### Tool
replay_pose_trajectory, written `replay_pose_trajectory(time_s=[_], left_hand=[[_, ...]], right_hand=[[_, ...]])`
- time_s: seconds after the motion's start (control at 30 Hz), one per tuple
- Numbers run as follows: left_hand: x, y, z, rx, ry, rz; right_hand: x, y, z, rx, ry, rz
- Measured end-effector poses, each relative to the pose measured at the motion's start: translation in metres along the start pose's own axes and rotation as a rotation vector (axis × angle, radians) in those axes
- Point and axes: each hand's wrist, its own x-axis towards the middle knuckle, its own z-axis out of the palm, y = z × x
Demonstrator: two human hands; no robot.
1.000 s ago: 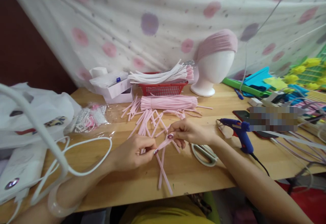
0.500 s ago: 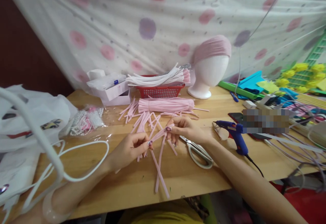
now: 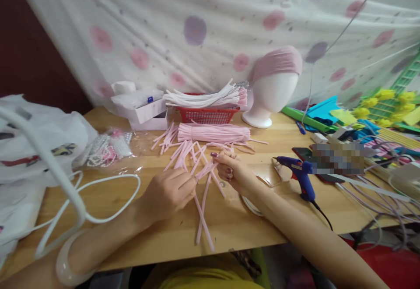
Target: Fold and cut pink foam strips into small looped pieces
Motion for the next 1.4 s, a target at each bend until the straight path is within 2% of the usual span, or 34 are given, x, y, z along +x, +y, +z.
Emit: replay_pose_trajectory(time_s=[0.07, 0.17, 0.23, 0.37, 0.43, 0.57, 0.7, 0.8, 0.87, 0.97, 1.1, 1.27, 1.4], left_hand=[[-0.001, 0.0, -0.001, -0.06, 0.006, -0.083], [0.001, 0.002, -0.004, -0.278, -0.022, -0.344], [0.003, 0.004, -0.005, -0.411, -0.06, -0.466], [0.008, 0.006, -0.007, -0.617, -0.122, -0.581], [0.01, 0.006, -0.008, -0.705, -0.15, -0.639], [0.009, 0.007, -0.01, -0.805, -0.169, -0.706], [0.002, 0.007, -0.007, -0.662, -0.099, -0.555], [-0.001, 0.008, -0.006, -0.574, -0.047, -0.474], [0.0, 0.008, -0.008, -0.634, -0.063, -0.542], [0.004, 0.007, -0.01, -0.864, -0.165, -0.731], [0.007, 0.004, -0.01, -1.069, -0.212, -0.891], [0.003, -0.005, -0.008, -1.302, -0.263, -1.002], [0.003, -0.009, -0.008, -1.388, -0.32, -1.019]], right_hand=[[-0.002, -0.002, 0.0, 0.072, -0.094, 0.026], [-0.005, -0.003, 0.001, 0.221, -0.208, 0.059], [-0.007, -0.003, 0.001, 0.313, -0.259, 0.082], [-0.008, -0.002, 0.001, 0.359, -0.32, 0.063], [-0.007, -0.001, 0.001, 0.332, -0.311, 0.018], [-0.008, 0.0, 0.003, 0.2, -0.201, -0.095], [-0.009, 0.003, 0.003, -0.001, -0.041, -0.245], [-0.009, 0.003, 0.0, -0.193, 0.009, -0.343], [-0.009, 0.003, -0.002, -0.277, -0.027, -0.356], [-0.009, 0.002, -0.004, -0.366, -0.106, -0.342], [-0.013, 0.001, -0.007, -0.534, -0.096, -0.37], [-0.019, -0.005, -0.012, -0.878, -0.134, -0.615], [-0.023, -0.004, -0.01, -0.92, -0.094, -0.684]])
